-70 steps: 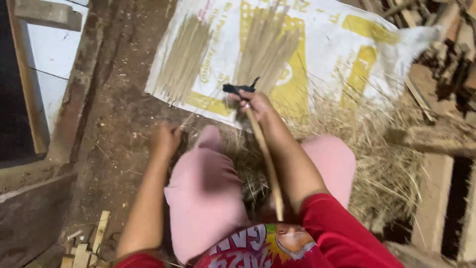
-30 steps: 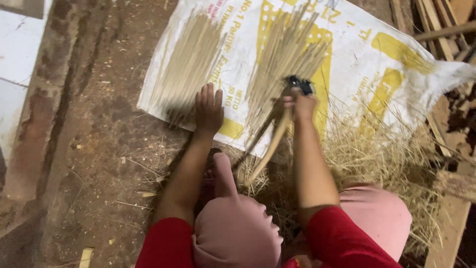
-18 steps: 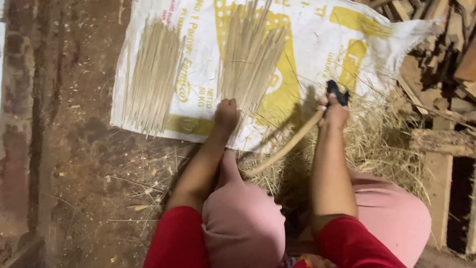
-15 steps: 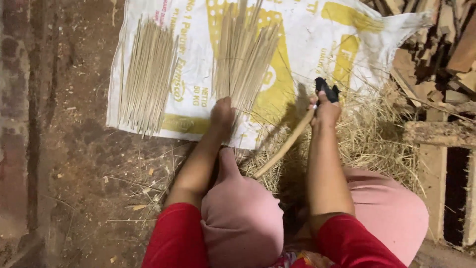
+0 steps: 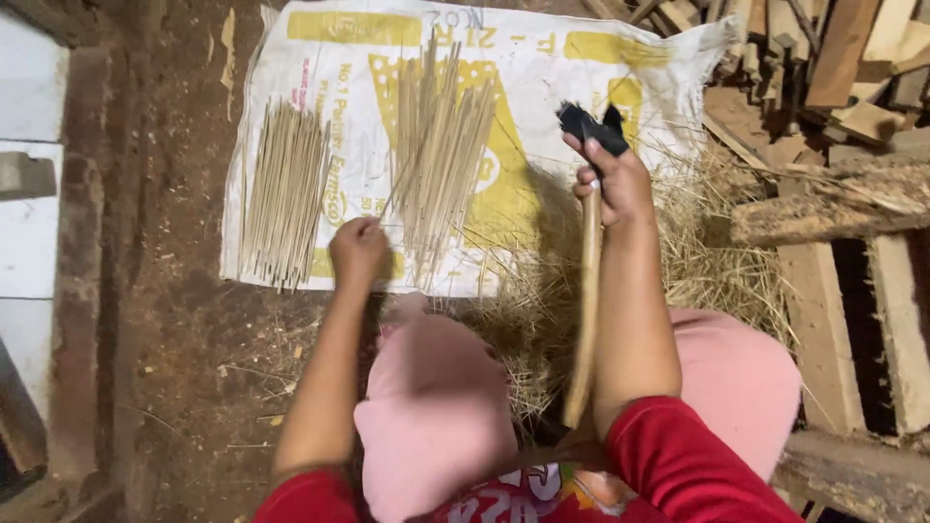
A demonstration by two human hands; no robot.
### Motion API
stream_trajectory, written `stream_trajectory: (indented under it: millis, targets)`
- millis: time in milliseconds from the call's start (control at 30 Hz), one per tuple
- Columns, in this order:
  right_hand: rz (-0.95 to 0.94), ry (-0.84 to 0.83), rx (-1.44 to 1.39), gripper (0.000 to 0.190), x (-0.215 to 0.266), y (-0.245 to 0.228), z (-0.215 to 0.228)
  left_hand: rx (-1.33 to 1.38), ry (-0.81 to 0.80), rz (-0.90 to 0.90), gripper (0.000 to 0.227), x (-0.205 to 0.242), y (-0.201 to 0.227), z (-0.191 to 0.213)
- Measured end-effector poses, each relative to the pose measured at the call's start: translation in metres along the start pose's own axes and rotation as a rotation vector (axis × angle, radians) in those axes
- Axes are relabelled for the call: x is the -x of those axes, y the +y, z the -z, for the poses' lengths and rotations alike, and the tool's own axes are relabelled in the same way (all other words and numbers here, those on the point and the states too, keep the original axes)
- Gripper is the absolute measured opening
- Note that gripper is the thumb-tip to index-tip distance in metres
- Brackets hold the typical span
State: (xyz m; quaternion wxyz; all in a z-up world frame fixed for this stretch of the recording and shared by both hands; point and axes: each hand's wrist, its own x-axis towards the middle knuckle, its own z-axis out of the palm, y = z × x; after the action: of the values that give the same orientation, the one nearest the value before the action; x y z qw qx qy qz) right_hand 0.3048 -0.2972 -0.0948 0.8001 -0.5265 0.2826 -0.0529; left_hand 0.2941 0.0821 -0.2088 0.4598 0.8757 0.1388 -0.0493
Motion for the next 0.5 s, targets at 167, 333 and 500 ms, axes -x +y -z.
stream_trajectory:
  millis: [167, 333, 500]
  targets:
    - [-0.118, -0.401, -0.153, 0.020, 0.024, 0.002, -0.017, 0.193, -0.024, -0.029, 0.024, 0.105, 0.085, 0.100]
    - [-0.192, -0.433, -0.172, 0.012, 0.093, -0.001, -0.042, 0.270, -0.132, -0.074, 0.023, 0.201, 0.109, 0.127]
    - [-0.080, -0.390, -0.162, 0.017, 0.110, -0.024, 0.018, 0.388, -0.246, -0.112, 0.022, 0.249, 0.072, 0.113]
